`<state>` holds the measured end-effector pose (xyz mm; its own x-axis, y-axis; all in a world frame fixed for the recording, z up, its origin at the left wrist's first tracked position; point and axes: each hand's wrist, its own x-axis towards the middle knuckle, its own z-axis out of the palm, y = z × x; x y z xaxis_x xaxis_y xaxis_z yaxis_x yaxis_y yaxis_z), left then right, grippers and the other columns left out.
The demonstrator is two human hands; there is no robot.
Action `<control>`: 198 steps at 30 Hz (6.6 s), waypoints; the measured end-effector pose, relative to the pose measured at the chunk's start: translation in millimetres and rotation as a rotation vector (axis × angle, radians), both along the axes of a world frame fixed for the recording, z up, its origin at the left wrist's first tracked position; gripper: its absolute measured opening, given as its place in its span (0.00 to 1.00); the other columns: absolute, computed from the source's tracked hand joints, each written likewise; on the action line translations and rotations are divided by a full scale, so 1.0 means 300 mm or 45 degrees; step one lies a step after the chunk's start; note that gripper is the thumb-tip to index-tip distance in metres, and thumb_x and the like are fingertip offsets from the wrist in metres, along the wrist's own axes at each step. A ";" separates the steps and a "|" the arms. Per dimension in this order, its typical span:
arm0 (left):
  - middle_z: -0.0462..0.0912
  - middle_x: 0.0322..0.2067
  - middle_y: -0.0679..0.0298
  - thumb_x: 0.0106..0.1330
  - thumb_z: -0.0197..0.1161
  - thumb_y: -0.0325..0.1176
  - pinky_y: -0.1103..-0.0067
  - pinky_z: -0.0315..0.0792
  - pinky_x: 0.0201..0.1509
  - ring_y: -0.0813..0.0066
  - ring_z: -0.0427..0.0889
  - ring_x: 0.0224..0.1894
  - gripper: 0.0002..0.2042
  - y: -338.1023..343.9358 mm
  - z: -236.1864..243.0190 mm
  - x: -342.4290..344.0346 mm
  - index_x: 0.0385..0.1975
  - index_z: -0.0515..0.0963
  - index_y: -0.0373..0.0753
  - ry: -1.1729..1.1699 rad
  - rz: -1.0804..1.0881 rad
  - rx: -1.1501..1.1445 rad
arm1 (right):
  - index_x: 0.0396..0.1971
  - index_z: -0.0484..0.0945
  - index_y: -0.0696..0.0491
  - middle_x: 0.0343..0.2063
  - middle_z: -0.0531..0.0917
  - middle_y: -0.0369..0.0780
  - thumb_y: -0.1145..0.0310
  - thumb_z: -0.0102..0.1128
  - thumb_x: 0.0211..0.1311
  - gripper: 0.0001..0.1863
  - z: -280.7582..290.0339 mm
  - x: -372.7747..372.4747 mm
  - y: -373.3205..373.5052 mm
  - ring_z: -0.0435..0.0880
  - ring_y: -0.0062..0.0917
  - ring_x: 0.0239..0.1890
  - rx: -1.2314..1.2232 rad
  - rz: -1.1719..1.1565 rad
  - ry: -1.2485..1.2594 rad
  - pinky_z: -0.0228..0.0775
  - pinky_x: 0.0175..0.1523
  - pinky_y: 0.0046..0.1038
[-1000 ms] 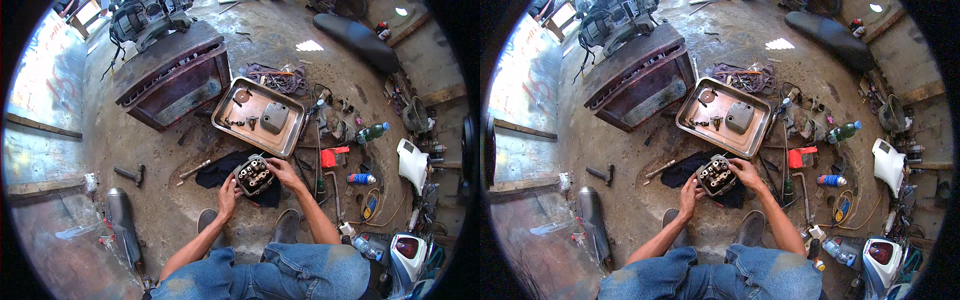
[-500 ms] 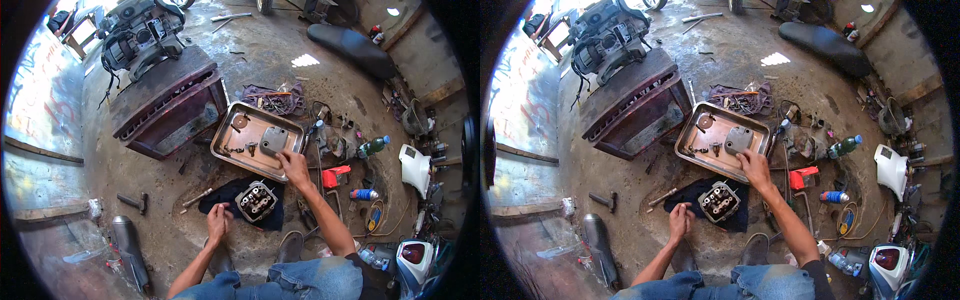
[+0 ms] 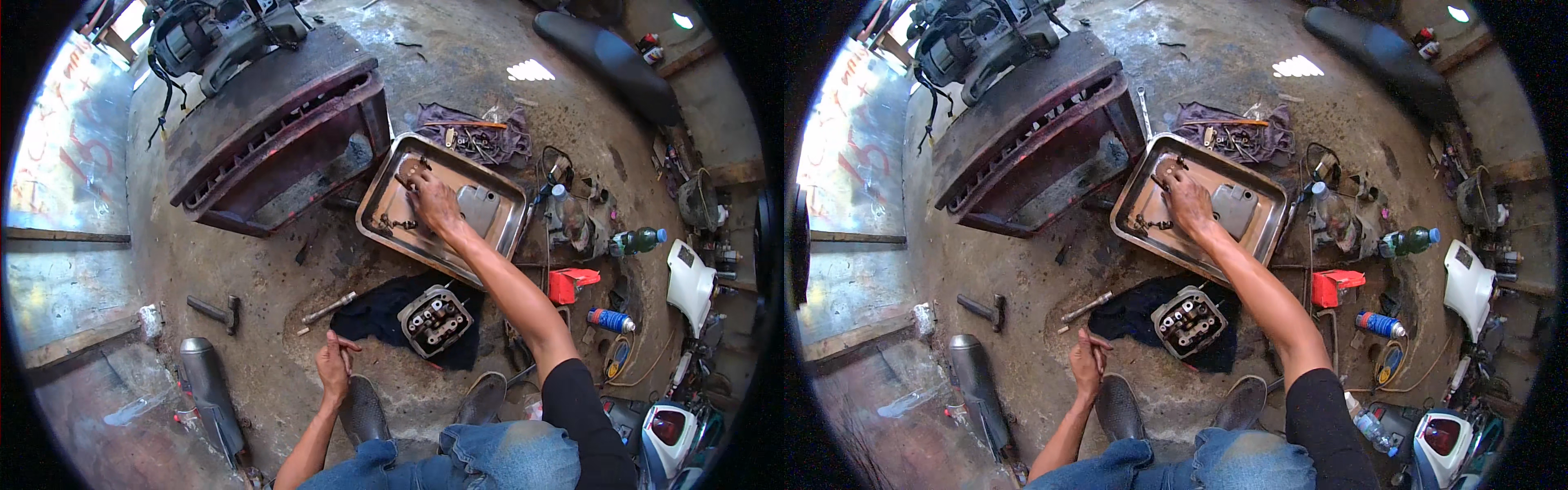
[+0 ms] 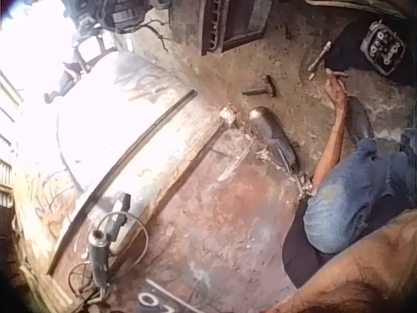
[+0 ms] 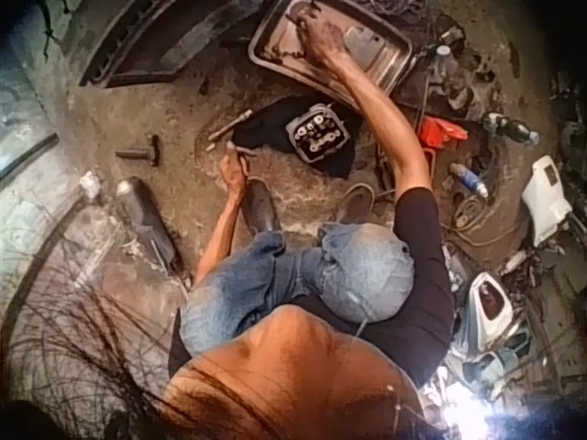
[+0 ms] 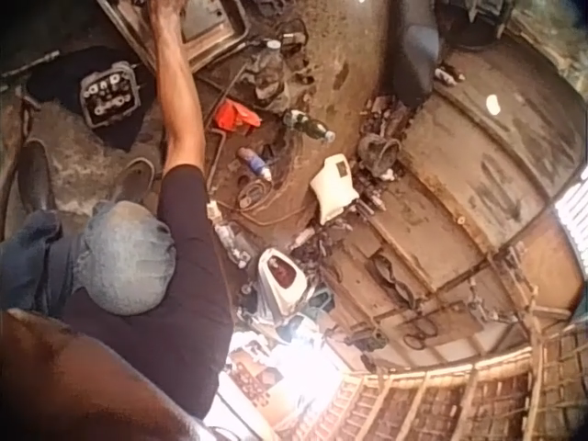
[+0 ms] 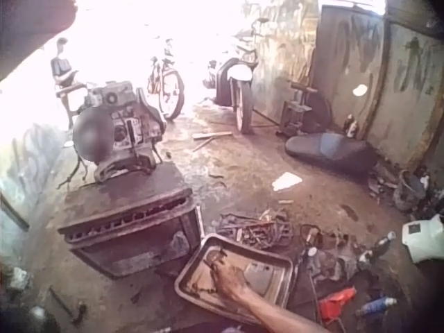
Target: Cleaning and assembling internal components of a motorcycle engine cylinder head.
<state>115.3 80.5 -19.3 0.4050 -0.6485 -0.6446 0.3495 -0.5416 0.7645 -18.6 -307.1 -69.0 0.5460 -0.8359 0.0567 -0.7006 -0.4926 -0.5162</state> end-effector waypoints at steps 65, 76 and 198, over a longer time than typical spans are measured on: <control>0.79 0.45 0.46 0.64 0.72 0.30 0.59 0.74 0.48 0.47 0.81 0.43 0.22 -0.317 -0.038 -0.013 0.53 0.69 0.38 -0.582 -1.035 0.145 | 0.49 0.84 0.51 0.50 0.85 0.47 0.72 0.65 0.63 0.14 -0.086 -0.257 -0.505 0.88 0.51 0.45 -0.228 -0.336 0.259 0.82 0.50 0.49; 0.77 0.36 0.51 0.63 0.72 0.30 0.62 0.74 0.46 0.52 0.80 0.39 0.21 -0.290 -0.083 -0.008 0.53 0.70 0.39 -0.628 -1.015 0.046 | 0.40 0.88 0.58 0.30 0.88 0.46 0.60 0.67 0.72 0.14 0.028 -0.335 -0.391 0.89 0.39 0.37 -0.151 -0.772 -0.580 0.78 0.46 0.38; 0.84 0.45 0.57 0.79 0.60 0.29 0.76 0.80 0.49 0.73 0.85 0.46 0.30 -0.222 0.356 -0.041 0.75 0.53 0.41 -0.544 -0.319 -0.739 | 0.65 0.66 0.48 0.52 0.80 0.49 0.65 0.75 0.65 0.33 0.660 -0.169 0.790 0.83 0.43 0.51 0.210 0.419 -0.777 0.78 0.54 0.41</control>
